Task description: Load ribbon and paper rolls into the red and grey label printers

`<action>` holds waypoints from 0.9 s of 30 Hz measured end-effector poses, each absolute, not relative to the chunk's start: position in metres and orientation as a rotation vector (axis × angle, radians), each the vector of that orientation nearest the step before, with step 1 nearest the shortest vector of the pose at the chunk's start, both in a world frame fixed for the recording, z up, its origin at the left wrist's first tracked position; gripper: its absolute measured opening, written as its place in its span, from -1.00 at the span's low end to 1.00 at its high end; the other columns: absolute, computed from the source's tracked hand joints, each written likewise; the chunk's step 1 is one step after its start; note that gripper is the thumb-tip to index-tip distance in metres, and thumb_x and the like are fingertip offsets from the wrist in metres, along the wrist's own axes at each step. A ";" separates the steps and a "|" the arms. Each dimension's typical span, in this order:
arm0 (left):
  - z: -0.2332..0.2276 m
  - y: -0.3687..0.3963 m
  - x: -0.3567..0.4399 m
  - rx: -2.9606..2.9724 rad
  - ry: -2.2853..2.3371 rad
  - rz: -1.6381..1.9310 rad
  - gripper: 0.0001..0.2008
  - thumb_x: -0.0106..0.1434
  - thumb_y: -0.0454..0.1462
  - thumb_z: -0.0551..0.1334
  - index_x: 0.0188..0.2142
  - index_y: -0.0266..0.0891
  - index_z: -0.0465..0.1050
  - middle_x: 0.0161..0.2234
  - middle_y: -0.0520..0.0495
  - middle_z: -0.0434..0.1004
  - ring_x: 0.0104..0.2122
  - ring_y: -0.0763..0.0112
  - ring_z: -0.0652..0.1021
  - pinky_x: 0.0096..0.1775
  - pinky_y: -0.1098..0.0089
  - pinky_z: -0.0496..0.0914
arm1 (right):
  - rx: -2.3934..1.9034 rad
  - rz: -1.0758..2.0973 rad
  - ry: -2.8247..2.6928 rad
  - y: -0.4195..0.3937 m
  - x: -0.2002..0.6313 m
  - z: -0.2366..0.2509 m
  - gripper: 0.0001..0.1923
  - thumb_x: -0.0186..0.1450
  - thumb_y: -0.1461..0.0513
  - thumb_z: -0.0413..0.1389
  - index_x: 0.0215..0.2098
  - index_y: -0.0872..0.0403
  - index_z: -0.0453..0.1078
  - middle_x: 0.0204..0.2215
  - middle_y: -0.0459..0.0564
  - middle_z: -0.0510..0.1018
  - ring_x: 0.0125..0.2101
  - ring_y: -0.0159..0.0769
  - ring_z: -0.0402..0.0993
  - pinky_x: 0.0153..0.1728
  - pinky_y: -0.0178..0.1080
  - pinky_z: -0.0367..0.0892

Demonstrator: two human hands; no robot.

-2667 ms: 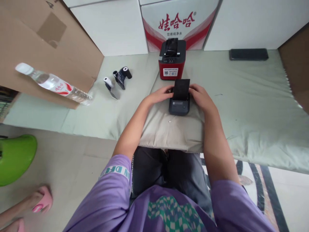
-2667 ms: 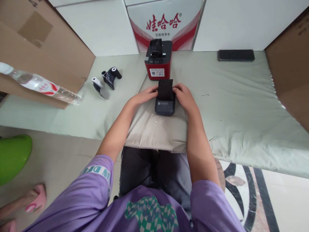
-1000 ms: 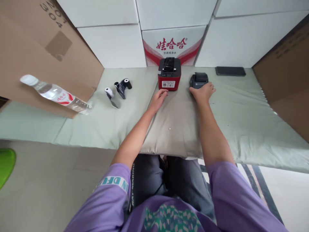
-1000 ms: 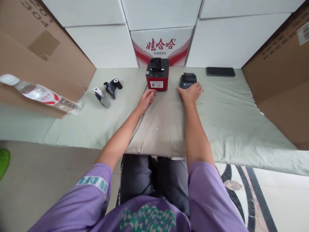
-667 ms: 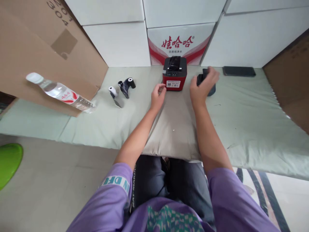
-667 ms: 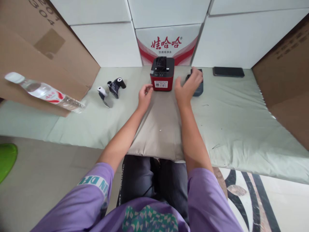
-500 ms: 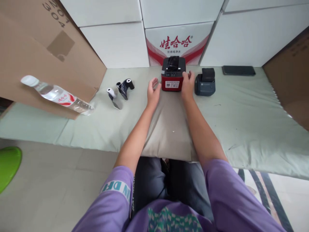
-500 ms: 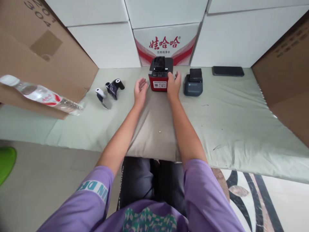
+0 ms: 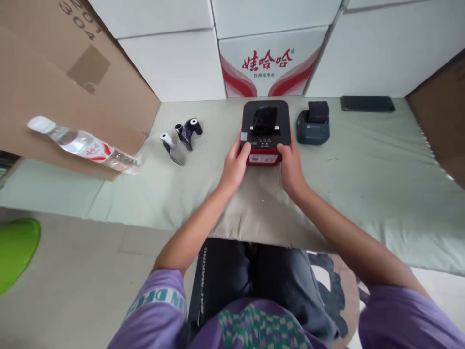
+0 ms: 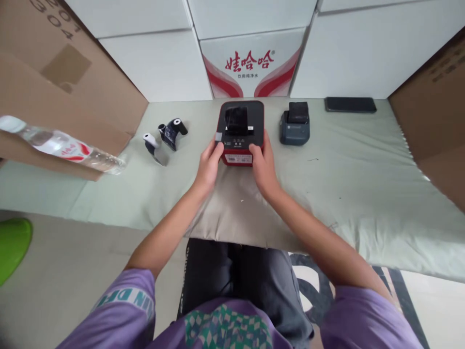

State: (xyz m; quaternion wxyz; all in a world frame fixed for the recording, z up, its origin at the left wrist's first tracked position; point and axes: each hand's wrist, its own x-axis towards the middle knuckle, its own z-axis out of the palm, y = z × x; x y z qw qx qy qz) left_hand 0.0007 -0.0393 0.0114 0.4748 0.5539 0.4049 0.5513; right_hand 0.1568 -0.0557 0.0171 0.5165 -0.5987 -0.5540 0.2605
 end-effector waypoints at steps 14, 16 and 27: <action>0.005 -0.147 -0.020 1.295 1.087 1.228 -0.43 0.48 0.06 0.20 0.42 0.12 0.34 0.42 0.09 0.37 0.49 0.16 0.26 0.50 0.15 0.14 | -1.422 0.887 -1.181 -0.169 0.140 0.020 -0.38 0.40 0.11 0.00 0.43 -0.12 0.28 0.42 -0.03 0.41 0.46 -0.10 0.26 0.49 0.15 0.17; 0.003 -0.145 -0.022 1.293 1.077 1.235 -0.44 0.48 0.06 0.21 0.40 0.10 0.36 0.43 0.08 0.37 0.50 0.15 0.25 0.51 0.12 0.13 | -1.390 0.895 -1.215 -0.168 0.144 0.014 -0.35 0.42 0.08 -0.02 0.47 -0.11 0.22 0.47 -0.03 0.34 0.49 -0.11 0.20 0.50 0.17 0.14; -0.021 -0.073 -0.051 1.177 0.825 1.061 -0.25 0.20 -0.08 0.30 0.40 0.06 0.32 0.49 0.06 0.25 0.53 0.06 0.17 0.49 0.04 0.15 | -1.267 0.820 -1.031 -0.064 0.177 -0.013 -0.34 0.45 -0.13 -0.10 0.41 -0.07 0.25 0.40 0.10 0.40 0.44 -0.08 0.31 0.40 0.21 0.29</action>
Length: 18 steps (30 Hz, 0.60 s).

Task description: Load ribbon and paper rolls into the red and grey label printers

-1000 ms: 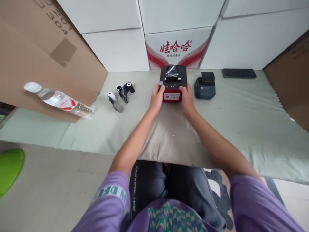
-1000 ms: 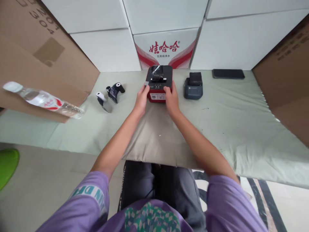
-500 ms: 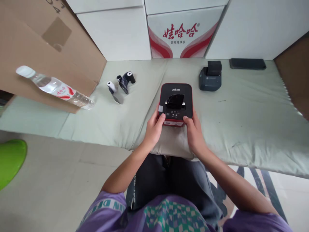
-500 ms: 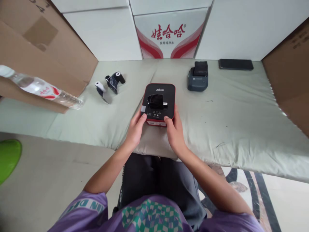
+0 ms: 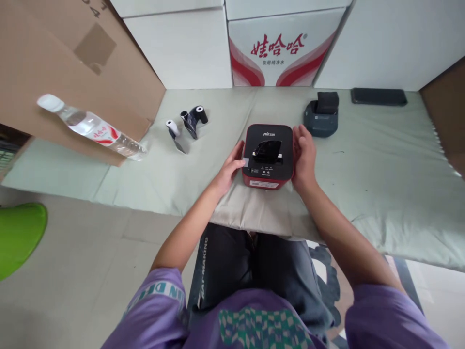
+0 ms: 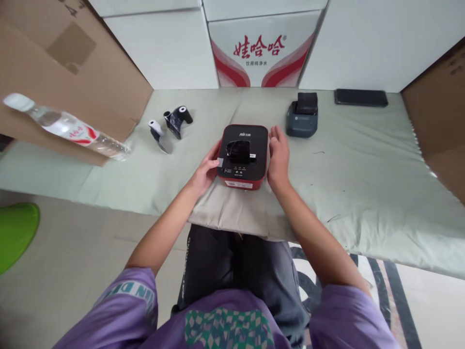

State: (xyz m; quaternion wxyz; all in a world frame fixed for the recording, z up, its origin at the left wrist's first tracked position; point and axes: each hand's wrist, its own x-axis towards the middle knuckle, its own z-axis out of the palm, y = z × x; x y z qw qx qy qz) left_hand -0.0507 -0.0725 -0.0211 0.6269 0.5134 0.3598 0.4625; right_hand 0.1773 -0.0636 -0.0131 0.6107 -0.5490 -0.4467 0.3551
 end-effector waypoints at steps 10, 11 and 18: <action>-0.017 -0.077 -0.042 1.083 0.798 1.094 -0.24 0.14 -0.16 0.27 0.38 0.02 0.36 0.46 0.07 0.32 0.50 0.09 0.25 0.45 0.08 0.24 | -1.218 0.827 -1.114 -0.059 0.176 -0.036 -0.28 0.40 -0.18 -0.12 0.33 0.03 0.32 0.40 0.14 0.41 0.40 -0.06 0.34 0.40 0.15 0.28; -0.017 -0.077 -0.041 1.084 0.811 1.092 -0.24 0.14 -0.16 0.26 0.38 0.03 0.36 0.45 0.08 0.33 0.49 0.09 0.26 0.44 0.08 0.26 | -1.222 0.820 -1.117 -0.058 0.176 -0.036 -0.29 0.40 -0.18 -0.12 0.32 0.01 0.33 0.40 0.13 0.42 0.39 -0.06 0.35 0.40 0.16 0.28; -0.024 -0.074 -0.042 1.115 0.863 1.080 -0.23 0.18 -0.16 0.23 0.42 0.03 0.30 0.47 0.08 0.29 0.52 0.14 0.20 0.44 0.13 0.25 | -1.146 0.886 -1.043 -0.055 0.175 -0.041 -0.17 0.34 -0.32 -0.12 0.36 -0.04 0.27 0.39 0.07 0.41 0.40 -0.06 0.34 0.37 0.13 0.34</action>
